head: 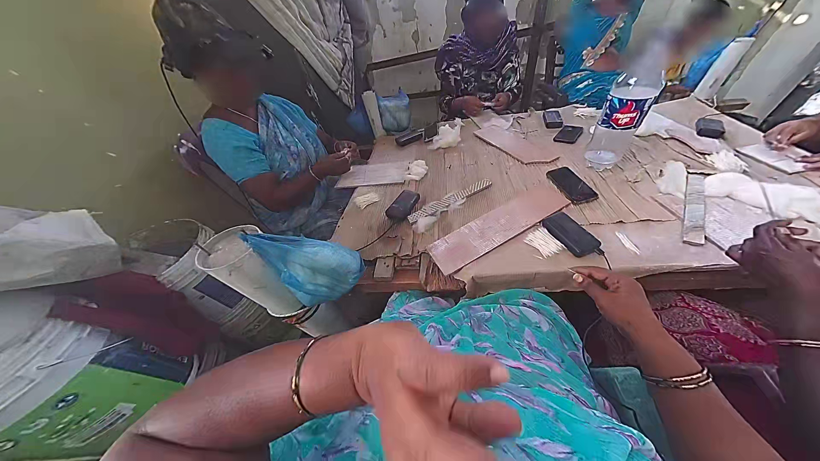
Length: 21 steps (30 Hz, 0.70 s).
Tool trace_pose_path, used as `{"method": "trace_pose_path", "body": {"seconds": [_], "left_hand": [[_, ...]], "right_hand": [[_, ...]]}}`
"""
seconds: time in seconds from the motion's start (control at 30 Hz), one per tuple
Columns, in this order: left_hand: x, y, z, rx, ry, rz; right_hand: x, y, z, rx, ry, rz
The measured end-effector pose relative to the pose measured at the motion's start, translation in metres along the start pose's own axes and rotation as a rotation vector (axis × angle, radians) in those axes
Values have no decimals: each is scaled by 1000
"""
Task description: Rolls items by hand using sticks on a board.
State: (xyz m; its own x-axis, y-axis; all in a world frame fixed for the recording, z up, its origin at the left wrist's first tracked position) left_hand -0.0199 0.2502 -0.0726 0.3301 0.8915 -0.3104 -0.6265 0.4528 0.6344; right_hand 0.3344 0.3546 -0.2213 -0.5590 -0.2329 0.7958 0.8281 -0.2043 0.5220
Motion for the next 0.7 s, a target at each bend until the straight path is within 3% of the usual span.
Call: {"method": "trace_pose_path", "body": {"seconds": [0.07, 0.13, 0.27, 0.37, 0.57, 0.7], "left_hand": [[45, 1, -15, -31, -137, 858], [93, 2, -36, -54, -3, 1120], [151, -13, -74, 0, 687, 946], [166, -18, -92, 39, 1051, 676], [176, -6, -114, 165, 1351, 423], [188, 5, -138, 81, 1509, 329]], "right_hand": [[20, -11, 16, 108, 86, -90], [44, -31, 29, 228, 176, -189], [80, -86, 46, 458, 366, -372], [87, -123, 53, 458, 468, -359], [84, -167, 75, 441, 550, -266], [76, -175, 108, 396, 525, -393]]}}
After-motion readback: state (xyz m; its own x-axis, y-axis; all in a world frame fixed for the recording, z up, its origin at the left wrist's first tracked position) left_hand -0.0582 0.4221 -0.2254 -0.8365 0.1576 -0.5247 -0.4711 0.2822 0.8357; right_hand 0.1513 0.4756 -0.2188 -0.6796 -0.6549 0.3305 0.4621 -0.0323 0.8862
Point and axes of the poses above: each hand's wrist, its own z-axis towards the middle knuckle, its own y-axis out of the back of the hand, x = y × z, the point moved 1 cm from there along z, towards the middle knuckle, and after that the axes turned 1 degree about z, right-handed, at the moved point
